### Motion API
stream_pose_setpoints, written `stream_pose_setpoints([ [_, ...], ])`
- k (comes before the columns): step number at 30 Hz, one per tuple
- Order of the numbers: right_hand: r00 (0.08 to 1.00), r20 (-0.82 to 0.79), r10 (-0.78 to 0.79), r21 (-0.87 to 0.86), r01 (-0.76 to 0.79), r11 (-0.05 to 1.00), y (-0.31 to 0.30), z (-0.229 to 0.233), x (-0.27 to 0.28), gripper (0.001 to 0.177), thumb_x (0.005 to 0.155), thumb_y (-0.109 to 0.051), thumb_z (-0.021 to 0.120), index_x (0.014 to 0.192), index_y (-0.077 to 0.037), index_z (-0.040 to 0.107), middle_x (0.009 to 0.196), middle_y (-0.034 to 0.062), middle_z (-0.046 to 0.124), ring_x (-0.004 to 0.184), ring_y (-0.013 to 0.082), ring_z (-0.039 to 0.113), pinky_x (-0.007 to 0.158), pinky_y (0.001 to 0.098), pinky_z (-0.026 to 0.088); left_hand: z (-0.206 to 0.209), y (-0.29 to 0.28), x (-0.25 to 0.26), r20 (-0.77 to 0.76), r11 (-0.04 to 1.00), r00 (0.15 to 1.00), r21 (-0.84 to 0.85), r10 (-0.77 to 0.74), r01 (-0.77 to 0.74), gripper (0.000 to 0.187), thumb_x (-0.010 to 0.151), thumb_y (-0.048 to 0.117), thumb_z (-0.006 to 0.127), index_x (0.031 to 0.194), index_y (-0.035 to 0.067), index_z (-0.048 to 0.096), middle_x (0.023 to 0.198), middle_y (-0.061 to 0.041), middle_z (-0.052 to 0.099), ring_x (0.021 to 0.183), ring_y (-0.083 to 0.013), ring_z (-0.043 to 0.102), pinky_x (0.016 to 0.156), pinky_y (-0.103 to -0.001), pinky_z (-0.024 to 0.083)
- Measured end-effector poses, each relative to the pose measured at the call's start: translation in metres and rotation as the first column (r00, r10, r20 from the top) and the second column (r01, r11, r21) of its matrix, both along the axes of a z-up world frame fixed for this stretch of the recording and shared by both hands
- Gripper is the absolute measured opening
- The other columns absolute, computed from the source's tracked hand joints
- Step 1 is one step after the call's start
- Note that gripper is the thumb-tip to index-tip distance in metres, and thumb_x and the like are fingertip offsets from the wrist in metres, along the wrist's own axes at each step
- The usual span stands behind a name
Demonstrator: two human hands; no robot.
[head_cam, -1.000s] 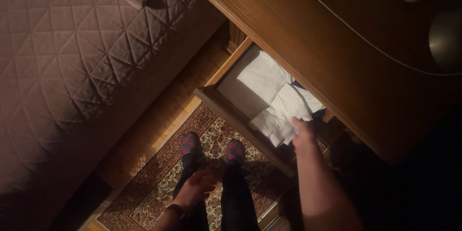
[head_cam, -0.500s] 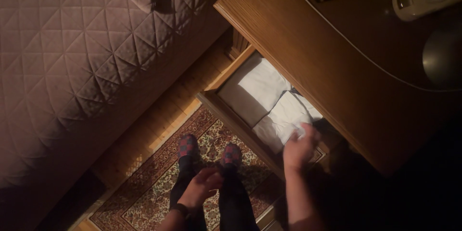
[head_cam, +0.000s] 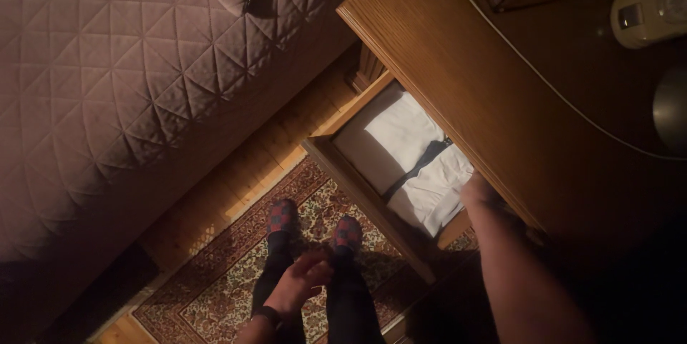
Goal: Organizing folded socks and underwear from a laundry basket into a nightstand drawer
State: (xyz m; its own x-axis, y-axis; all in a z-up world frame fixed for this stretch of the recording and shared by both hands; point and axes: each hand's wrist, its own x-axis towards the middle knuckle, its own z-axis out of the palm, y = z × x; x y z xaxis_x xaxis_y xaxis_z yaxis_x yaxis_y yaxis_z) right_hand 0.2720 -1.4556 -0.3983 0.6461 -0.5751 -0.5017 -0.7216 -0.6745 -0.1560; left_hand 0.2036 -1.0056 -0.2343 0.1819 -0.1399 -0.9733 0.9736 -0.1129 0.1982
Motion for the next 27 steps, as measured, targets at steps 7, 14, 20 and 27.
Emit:
stream_pose_setpoints([
  [7, 0.915, -0.099, 0.391, -0.424, -0.394, 0.816, 0.006, 0.021, -0.011, 0.081, 0.069, -0.046, 0.087, 0.134, -0.009, 0.055, 0.118, 0.0164, 0.069, 0.104, 0.0297, 0.069, 0.084, 0.0356, 0.055, -0.003, 0.001, 0.000, 0.042, 0.999, 0.999, 0.020, 0.033, -0.034, 0.043, 0.093, 0.023, 0.068, 0.135, 0.014, 0.068, 0.112, -0.013, 0.077, 0.104, -0.0228, 0.072, 0.086, -0.036, 0.055],
  [14, 0.790, 0.203, 0.578, -0.373, -0.484, 0.792, 0.063, 0.035, -0.051, 0.103, 0.053, -0.021, 0.084, 0.148, -0.011, 0.047, 0.158, 0.0338, 0.034, 0.128, 0.0525, 0.051, 0.101, 0.0591, 0.047, 0.033, -0.007, 0.012, 0.191, 0.997, 0.980, 0.069, -0.056, 0.044, 0.032, 0.092, 0.027, 0.070, 0.119, 0.012, 0.078, 0.088, -0.006, 0.070, 0.077, -0.0135, 0.059, 0.069, -0.027, 0.049],
  [20, 0.881, -0.375, 0.289, 0.045, -0.294, 0.955, 0.056, 0.051, 0.012, 0.093, 0.064, -0.054, 0.096, 0.132, -0.022, 0.042, 0.155, 0.0152, 0.022, 0.135, 0.0425, 0.043, 0.106, 0.0585, 0.046, 0.030, 0.005, -0.005, 0.178, 0.995, 0.984, 0.094, 0.024, -0.041, 0.033, 0.090, 0.023, 0.071, 0.121, 0.016, 0.081, 0.092, -0.010, 0.081, 0.071, -0.0152, 0.067, 0.061, -0.026, 0.054],
  [27, 0.772, -0.094, 0.628, 0.244, -0.594, 0.767, 0.078, 0.011, -0.059, 0.040, 0.093, -0.059, 0.051, 0.085, -0.024, 0.068, 0.084, 0.0068, 0.075, 0.080, 0.0288, 0.071, 0.075, 0.0432, 0.047, -0.009, 0.048, -0.048, 0.382, 1.000, 0.924, 0.015, 0.011, -0.018, 0.046, 0.088, 0.034, 0.076, 0.131, 0.020, 0.071, 0.132, 0.000, 0.077, 0.125, -0.0117, 0.069, 0.114, -0.028, 0.047],
])
